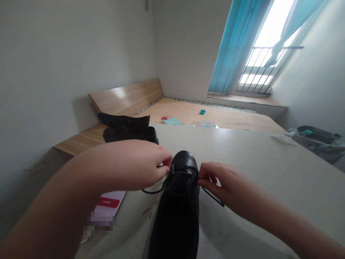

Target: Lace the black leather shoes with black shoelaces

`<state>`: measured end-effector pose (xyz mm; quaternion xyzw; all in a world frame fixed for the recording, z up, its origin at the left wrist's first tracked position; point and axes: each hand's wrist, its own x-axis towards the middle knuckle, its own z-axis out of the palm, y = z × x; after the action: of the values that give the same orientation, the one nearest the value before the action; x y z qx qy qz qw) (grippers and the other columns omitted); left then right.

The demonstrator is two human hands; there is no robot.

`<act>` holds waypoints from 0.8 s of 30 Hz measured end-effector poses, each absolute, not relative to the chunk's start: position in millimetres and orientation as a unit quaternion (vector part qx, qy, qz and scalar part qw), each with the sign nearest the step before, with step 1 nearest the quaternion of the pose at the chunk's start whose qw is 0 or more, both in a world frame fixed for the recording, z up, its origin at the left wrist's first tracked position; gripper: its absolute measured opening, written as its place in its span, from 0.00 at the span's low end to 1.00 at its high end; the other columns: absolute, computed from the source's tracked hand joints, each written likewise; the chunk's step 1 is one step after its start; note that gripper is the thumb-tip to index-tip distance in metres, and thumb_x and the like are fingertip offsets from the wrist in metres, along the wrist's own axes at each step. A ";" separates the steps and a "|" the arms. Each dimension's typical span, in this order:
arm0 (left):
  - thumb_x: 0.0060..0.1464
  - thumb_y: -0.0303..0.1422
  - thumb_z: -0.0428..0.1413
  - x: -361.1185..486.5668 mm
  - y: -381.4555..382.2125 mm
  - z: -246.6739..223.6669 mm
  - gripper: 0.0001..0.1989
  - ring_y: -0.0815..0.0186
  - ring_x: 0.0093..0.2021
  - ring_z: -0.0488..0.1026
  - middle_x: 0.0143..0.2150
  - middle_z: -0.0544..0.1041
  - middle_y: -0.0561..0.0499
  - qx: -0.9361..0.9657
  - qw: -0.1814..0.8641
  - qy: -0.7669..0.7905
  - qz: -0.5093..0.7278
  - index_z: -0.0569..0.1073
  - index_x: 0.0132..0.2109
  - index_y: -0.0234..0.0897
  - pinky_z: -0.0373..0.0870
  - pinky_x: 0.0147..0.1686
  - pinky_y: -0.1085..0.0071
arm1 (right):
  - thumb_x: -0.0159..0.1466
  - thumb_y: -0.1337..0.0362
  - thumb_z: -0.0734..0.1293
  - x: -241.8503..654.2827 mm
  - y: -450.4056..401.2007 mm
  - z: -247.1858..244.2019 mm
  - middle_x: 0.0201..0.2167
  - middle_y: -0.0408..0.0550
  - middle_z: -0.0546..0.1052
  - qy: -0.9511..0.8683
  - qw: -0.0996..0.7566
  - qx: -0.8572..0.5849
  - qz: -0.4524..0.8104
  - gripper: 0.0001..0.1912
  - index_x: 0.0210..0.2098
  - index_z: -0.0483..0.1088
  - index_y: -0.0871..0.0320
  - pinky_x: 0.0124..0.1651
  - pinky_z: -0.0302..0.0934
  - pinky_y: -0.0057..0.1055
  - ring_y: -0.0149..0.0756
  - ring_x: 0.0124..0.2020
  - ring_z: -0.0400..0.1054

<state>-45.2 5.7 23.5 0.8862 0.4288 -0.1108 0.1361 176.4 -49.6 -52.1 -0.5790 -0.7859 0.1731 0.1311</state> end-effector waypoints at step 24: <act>0.53 0.39 0.49 -42.1 23.4 19.5 0.12 0.63 0.28 0.72 0.30 0.79 0.50 0.863 0.149 0.450 -0.172 0.75 0.31 0.42 0.57 0.24 0.69 | 0.64 0.71 0.63 174.2 -49.6 -52.4 0.26 0.41 0.72 -0.783 0.126 -0.579 0.189 0.07 0.30 0.65 0.56 0.29 0.53 0.26 0.31 0.27 0.63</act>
<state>-42.1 23.4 19.5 0.8632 0.4504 -0.1724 0.1495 174.2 -49.6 -52.4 -0.5788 -0.7833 0.1887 0.1260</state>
